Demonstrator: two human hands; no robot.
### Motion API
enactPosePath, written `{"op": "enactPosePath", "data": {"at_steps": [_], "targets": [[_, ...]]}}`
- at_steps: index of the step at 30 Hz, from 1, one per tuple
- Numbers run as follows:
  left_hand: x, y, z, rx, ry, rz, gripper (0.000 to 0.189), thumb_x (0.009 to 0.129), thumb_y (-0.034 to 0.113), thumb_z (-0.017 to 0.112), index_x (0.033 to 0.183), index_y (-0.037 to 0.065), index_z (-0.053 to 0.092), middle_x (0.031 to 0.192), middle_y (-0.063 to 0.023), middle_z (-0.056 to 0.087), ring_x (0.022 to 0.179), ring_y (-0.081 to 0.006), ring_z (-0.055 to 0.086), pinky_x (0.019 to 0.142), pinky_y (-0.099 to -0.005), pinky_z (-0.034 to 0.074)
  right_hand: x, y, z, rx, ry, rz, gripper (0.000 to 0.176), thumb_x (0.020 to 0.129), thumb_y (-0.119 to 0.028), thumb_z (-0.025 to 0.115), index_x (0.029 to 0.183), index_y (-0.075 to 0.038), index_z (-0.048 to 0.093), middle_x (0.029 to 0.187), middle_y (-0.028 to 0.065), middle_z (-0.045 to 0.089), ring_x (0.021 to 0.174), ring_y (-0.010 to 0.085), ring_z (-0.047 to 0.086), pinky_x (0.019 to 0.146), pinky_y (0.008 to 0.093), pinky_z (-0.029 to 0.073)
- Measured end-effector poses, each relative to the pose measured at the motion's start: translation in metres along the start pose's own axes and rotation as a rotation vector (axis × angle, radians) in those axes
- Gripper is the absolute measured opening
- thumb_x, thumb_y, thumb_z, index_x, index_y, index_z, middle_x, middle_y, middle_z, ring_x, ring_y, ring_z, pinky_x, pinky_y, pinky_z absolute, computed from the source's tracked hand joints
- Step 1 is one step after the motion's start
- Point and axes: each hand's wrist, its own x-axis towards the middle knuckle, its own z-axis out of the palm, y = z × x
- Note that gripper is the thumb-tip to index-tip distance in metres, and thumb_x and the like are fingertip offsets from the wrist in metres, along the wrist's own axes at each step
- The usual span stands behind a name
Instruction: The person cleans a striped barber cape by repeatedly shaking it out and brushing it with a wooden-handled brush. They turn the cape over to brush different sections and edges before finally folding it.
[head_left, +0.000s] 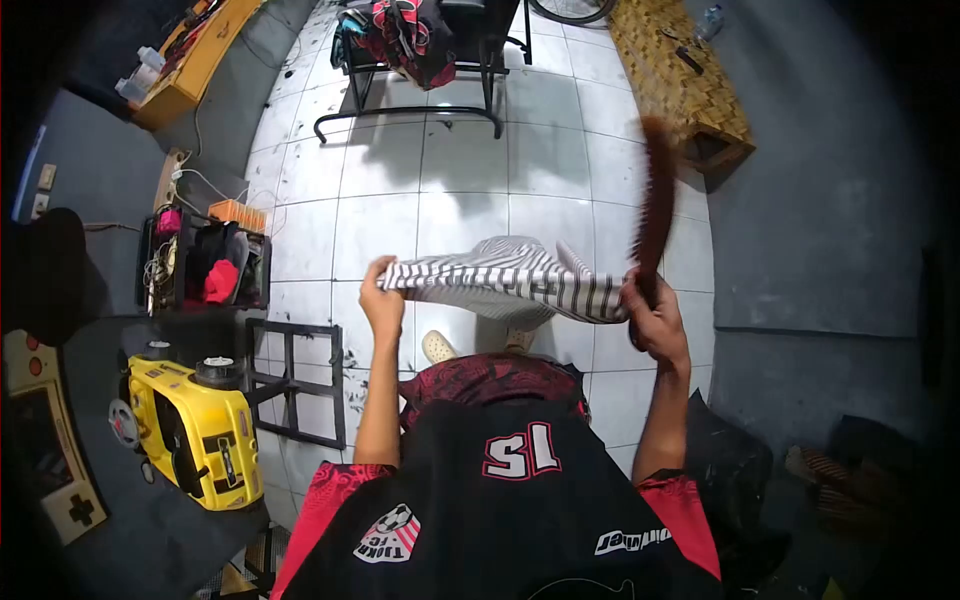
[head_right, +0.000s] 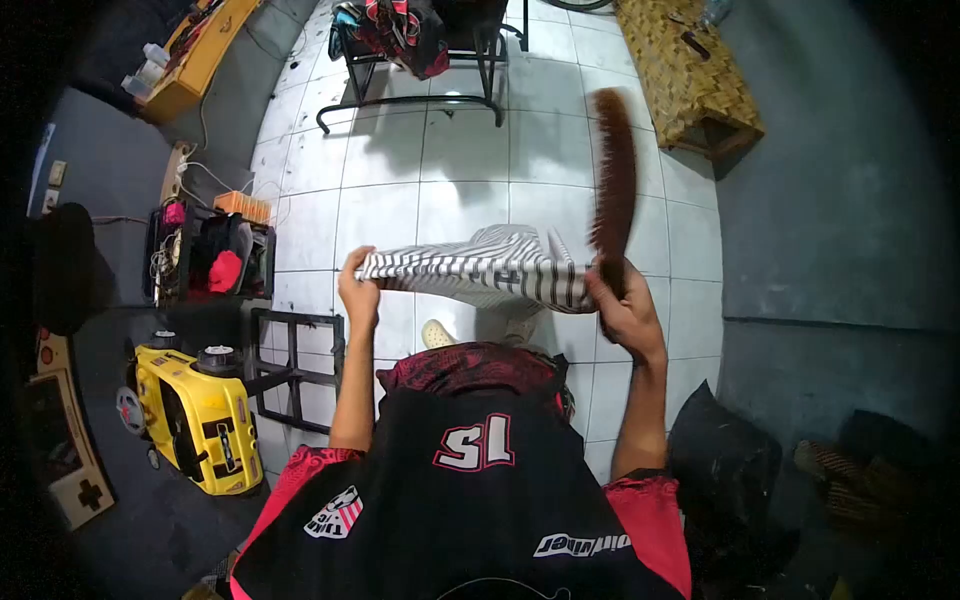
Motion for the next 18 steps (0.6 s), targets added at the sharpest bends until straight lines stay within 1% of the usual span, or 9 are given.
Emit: {"op": "enactPosePath", "data": {"at_steps": [1, 3, 5, 6, 9, 12, 14, 15, 18], "targets": [[0.007, 0.002, -0.002, -0.037, 0.043, 0.040, 0.029, 0.072, -0.005, 0.049, 0.099, 0.003, 0.060, 0.087, -0.0138, 0.064, 0.085, -0.0234, 0.061, 0.077, -0.0304, 0.045, 0.003, -0.002, 0.000, -0.047, -0.115, -0.068, 0.015, 0.085, -0.012, 0.059, 0.092, -0.001, 0.052, 0.072, 0.0024, 0.055, 0.069, 0.0138, 0.055, 0.061, 0.0276, 0.043], [0.027, 0.009, -0.008, -0.162, -0.099, 0.193, 0.033, 0.070, -0.004, 0.048, 0.100, 0.004, 0.058, 0.079, -0.0143, 0.061, 0.078, -0.0260, 0.059, 0.074, -0.0297, 0.045, 0.019, 0.029, -0.021, -0.741, -0.164, -0.204, 0.021, 0.078, -0.007, 0.062, 0.094, -0.002, 0.050, 0.071, 0.0139, 0.059, 0.071, 0.0301, 0.061, 0.062, 0.0368, 0.047], [0.051, 0.012, -0.016, 0.136, -0.239, 0.541, 0.029, 0.070, 0.000, 0.050, 0.098, 0.003, 0.056, 0.074, -0.0157, 0.058, 0.069, -0.0283, 0.058, 0.065, -0.0315, 0.046, 0.041, 0.066, -0.036, -1.152, -0.051, -0.165, 0.026, 0.072, -0.003, 0.061, 0.094, -0.003, 0.049, 0.073, 0.0185, 0.058, 0.073, 0.0367, 0.059, 0.063, 0.0420, 0.047], [0.062, 0.027, -0.028, 0.354, -0.533, 0.490, 0.023, 0.072, 0.005, 0.054, 0.095, 0.003, 0.055, 0.071, -0.0160, 0.055, 0.063, -0.0307, 0.056, 0.056, -0.0352, 0.044, 0.053, 0.077, -0.042, -1.356, 0.007, -0.142, 0.029, 0.069, -0.002, 0.061, 0.095, -0.003, 0.048, 0.075, 0.0208, 0.058, 0.074, 0.0400, 0.058, 0.063, 0.0446, 0.047], [0.110, 0.023, -0.021, 0.699, -0.746, 0.882, 0.031, 0.072, 0.007, 0.060, 0.102, 0.008, 0.053, 0.078, -0.0151, 0.058, 0.067, -0.0327, 0.059, 0.059, -0.0412, 0.047, 0.094, 0.065, -0.050, -1.310, 0.312, -0.188, 0.029, 0.069, 0.001, 0.052, 0.097, -0.005, 0.049, 0.079, 0.0183, 0.060, 0.075, 0.0394, 0.058, 0.063, 0.0490, 0.046], [0.161, 0.046, -0.027, 0.630, -0.328, 0.834, 0.036, 0.072, 0.005, 0.057, 0.107, 0.008, 0.052, 0.088, -0.0149, 0.057, 0.076, -0.0342, 0.058, 0.065, -0.0420, 0.047, 0.111, 0.025, -0.050, -1.239, 0.542, -0.506, 0.047, 0.068, 0.004, 0.047, 0.114, -0.007, 0.054, 0.083, 0.0195, 0.061, 0.077, 0.0380, 0.060, 0.066, 0.0450, 0.048], [0.156, 0.120, -0.059, 0.447, -0.038, 0.824, 0.038, 0.072, 0.005, 0.055, 0.110, 0.007, 0.053, 0.092, -0.0146, 0.055, 0.080, -0.0328, 0.057, 0.069, -0.0399, 0.046, 0.104, -0.024, -0.046, -1.107, 0.736, -0.817, 0.036, 0.082, -0.024, 0.057, 0.109, 0.000, 0.056, 0.082, 0.0203, 0.062, 0.072, 0.0351, 0.062, 0.061, 0.0404, 0.049], [0.136, 0.149, -0.069, 0.345, 0.094, 0.795, 0.039, 0.072, 0.005, 0.055, 0.111, 0.007, 0.054, 0.093, -0.0145, 0.054, 0.082, -0.0314, 0.056, 0.071, -0.0381, 0.046, 0.100, -0.032, -0.051, -1.019, 0.777, -0.857, 0.048, 0.082, -0.040, 0.059, 0.108, 0.001, 0.057, 0.082, 0.0183, 0.063, 0.070, 0.0316, 0.063, 0.059, 0.0381, 0.050], [0.075, 0.148, -0.077, 0.208, 0.375, 0.842, 0.042, 0.071, 0.003, 0.057, 0.113, 0.005, 0.057, 0.096, -0.0151, 0.054, 0.091, -0.0301, 0.053, 0.082, -0.0346, 0.042, 0.063, 0.003, -0.048, -1.028, 1.016, -0.772, 0.024, 0.080, -0.023, 0.062, 0.089, 0.000, 0.058, 0.080, 0.0137, 0.063, 0.073, 0.0261, 0.063, 0.061, 0.0365, 0.047]]}}
